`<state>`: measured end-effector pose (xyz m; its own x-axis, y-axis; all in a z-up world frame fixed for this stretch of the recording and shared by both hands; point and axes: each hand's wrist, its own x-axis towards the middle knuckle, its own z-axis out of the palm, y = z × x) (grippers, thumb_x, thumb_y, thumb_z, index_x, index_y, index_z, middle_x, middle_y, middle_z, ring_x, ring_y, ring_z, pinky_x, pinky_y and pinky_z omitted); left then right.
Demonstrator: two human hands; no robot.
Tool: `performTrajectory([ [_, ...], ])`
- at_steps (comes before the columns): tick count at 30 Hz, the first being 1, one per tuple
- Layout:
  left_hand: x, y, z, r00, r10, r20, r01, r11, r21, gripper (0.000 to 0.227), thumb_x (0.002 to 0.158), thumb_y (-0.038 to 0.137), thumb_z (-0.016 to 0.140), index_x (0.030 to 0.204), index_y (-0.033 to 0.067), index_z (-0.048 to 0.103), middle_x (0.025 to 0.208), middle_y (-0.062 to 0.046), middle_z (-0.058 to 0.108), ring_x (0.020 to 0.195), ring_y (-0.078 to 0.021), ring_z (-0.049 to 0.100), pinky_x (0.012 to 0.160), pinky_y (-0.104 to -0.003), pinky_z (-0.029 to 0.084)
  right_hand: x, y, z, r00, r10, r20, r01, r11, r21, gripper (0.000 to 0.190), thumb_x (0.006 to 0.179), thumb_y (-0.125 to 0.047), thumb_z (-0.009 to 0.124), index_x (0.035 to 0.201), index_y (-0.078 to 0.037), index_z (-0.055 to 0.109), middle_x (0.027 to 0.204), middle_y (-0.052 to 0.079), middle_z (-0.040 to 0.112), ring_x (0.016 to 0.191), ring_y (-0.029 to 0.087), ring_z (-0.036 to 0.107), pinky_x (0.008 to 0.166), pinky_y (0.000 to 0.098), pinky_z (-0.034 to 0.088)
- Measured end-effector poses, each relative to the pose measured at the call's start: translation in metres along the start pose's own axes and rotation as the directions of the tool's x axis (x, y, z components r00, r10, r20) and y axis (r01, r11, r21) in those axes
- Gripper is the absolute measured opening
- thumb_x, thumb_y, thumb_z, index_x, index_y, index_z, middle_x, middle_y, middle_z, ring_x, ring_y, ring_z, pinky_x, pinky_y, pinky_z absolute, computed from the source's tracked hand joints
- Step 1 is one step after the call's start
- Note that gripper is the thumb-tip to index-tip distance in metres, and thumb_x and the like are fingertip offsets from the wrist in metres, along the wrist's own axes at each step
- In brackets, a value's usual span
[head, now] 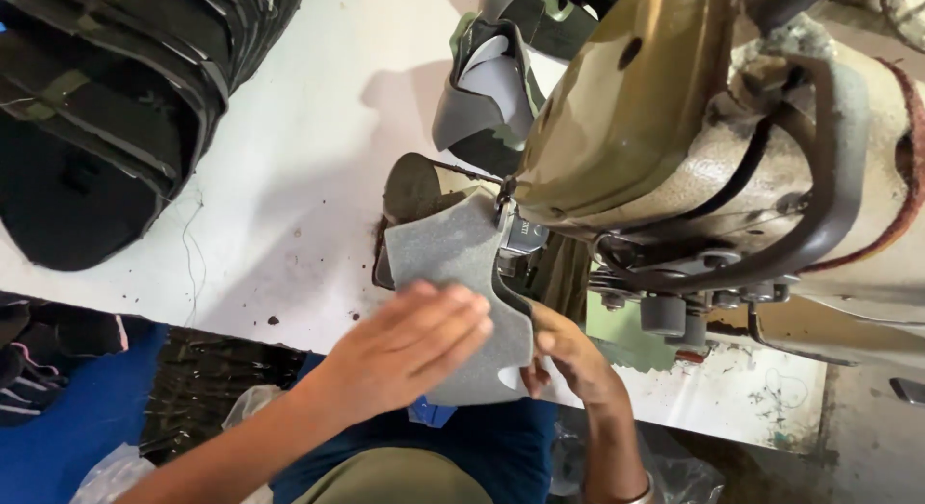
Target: The person uses a sewing machine to stitch a grey fabric piece onto the sole of a black sandal. They guide the sandal under the needle, sew along the edge, and then remove it. The person repeats this process with another sandal.
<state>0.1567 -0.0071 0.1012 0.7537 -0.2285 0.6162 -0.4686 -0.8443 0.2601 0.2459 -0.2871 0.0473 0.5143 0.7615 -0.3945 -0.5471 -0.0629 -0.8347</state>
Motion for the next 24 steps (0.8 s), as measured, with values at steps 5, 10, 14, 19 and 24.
performTrajectory([
  [5, -0.010, 0.001, 0.005, 0.938, 0.238, 0.251, -0.259, 0.964, 0.054, 0.045, 0.099, 0.014, 0.051, 0.142, 0.0036, 0.059, 0.155, -0.011, 0.052, 0.145, -0.0237, 0.049, 0.122, -0.041, 0.035, 0.002, 0.010, 0.006, 0.990, -0.097, -0.099, 0.090, 0.993, -0.072, 0.078, 0.076, -0.007, 0.063, 0.152, 0.001, 0.047, 0.084, 0.005, 0.068, 0.056, 0.012, 0.061, 0.051, 0.0265, 0.050],
  [10, -0.006, 0.010, 0.018, 0.979, 0.126, 0.158, -0.114, 0.990, -0.083, 0.042, 0.096, 0.007, 0.050, 0.135, -0.0002, 0.061, 0.144, -0.014, 0.063, 0.139, -0.0271, 0.056, 0.120, -0.043, 0.036, 0.008, 0.032, -0.001, 0.933, -0.321, -0.160, 0.288, 0.937, -0.199, 0.056, 0.078, -0.004, 0.070, 0.133, 0.004, 0.063, 0.096, 0.002, 0.068, 0.066, 0.008, 0.059, 0.053, 0.0236, 0.045],
  [14, -0.002, 0.009, 0.024, 0.986, 0.115, 0.122, -0.112, 0.993, -0.037, 0.036, 0.103, 0.010, 0.051, 0.136, 0.0014, 0.062, 0.145, -0.014, 0.063, 0.140, -0.0242, 0.055, 0.121, -0.041, 0.037, 0.015, 0.034, 0.004, 0.938, -0.227, -0.261, 0.180, 0.965, -0.193, 0.037, 0.085, -0.008, 0.068, 0.120, 0.003, 0.067, 0.089, 0.003, 0.070, 0.058, 0.009, 0.062, 0.046, 0.0244, 0.049],
  [19, 0.009, 0.002, 0.022, 0.979, 0.160, 0.130, -0.168, 0.984, 0.057, 0.036, 0.103, 0.013, 0.053, 0.135, 0.0024, 0.064, 0.143, -0.011, 0.064, 0.138, -0.0231, 0.056, 0.120, -0.041, 0.037, 0.019, 0.063, -0.001, 0.920, -0.258, -0.294, 0.292, 0.953, 0.079, 0.034, 0.098, -0.023, 0.067, 0.121, 0.002, 0.062, 0.085, 0.005, 0.068, 0.058, 0.011, 0.064, 0.047, 0.0240, 0.049],
  [24, 0.019, -0.007, 0.022, 0.984, 0.144, 0.102, -0.150, 0.987, 0.050, 0.034, 0.105, 0.014, 0.054, 0.136, 0.0046, 0.066, 0.143, -0.009, 0.064, 0.139, -0.0226, 0.056, 0.121, -0.040, 0.037, 0.028, 0.040, 0.023, 0.890, -0.278, -0.362, 0.340, 0.933, 0.120, 0.047, 0.100, -0.038, 0.059, 0.128, 0.000, 0.058, 0.104, 0.004, 0.068, 0.079, 0.010, 0.063, 0.063, 0.0244, 0.048],
])
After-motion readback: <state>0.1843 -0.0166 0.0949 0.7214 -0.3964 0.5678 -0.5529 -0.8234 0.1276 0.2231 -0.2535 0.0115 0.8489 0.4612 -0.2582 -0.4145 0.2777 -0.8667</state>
